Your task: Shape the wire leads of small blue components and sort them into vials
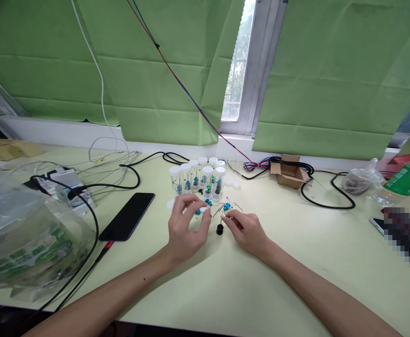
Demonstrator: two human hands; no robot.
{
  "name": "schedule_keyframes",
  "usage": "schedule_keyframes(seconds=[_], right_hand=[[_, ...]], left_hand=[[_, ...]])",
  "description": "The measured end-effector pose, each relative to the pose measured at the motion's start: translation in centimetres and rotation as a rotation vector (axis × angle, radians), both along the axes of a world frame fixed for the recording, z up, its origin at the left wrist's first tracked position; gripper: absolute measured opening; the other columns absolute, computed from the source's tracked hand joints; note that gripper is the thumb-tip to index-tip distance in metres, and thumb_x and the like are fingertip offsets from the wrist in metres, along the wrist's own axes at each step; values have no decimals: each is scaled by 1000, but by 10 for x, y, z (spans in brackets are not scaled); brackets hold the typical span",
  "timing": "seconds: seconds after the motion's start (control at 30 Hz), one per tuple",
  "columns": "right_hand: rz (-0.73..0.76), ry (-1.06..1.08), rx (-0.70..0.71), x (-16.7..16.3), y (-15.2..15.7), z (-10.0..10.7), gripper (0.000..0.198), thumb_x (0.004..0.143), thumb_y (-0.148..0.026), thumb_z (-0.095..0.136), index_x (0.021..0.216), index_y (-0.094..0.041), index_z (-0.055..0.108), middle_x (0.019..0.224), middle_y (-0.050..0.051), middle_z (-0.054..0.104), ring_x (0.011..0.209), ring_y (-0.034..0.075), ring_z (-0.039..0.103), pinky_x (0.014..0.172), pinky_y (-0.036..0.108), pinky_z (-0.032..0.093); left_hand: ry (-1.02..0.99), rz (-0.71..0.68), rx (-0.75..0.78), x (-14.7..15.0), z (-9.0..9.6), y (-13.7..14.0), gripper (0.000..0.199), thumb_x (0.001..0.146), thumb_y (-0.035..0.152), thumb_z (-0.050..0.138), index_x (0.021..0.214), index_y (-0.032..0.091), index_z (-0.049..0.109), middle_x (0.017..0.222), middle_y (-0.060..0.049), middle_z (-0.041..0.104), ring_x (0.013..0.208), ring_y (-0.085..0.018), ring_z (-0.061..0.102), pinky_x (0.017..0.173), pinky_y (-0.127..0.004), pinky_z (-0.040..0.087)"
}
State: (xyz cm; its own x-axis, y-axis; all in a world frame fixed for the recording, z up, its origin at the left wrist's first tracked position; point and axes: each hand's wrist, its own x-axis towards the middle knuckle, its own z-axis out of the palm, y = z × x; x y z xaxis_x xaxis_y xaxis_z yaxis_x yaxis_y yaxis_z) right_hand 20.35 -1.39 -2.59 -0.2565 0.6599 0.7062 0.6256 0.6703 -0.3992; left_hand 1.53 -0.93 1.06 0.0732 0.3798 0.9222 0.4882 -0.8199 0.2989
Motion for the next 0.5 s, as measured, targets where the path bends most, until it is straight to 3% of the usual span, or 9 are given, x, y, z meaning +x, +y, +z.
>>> schedule_keyframes(seconds=[0.2,0.5], right_hand=[[-17,-12,24,-1,-1,-1,24,96,-26,53,74,-20,60,48,-7,37,42,9,30,46,23,30],[-26,-2,-18,-2,-5,0,32,98,-28,46,69,-20,58,50,-4,41,43,9,30,46,25,30]], left_hand=[[-164,255,-5,-8,14,12,39,79,12,62,114,21,48,111,-10,46,111,-26,48,95,-45,43],[-310,268,-291,-10,8,23,51,77,13,64,121,23,40,121,-10,46,118,-25,45,101,-43,39]])
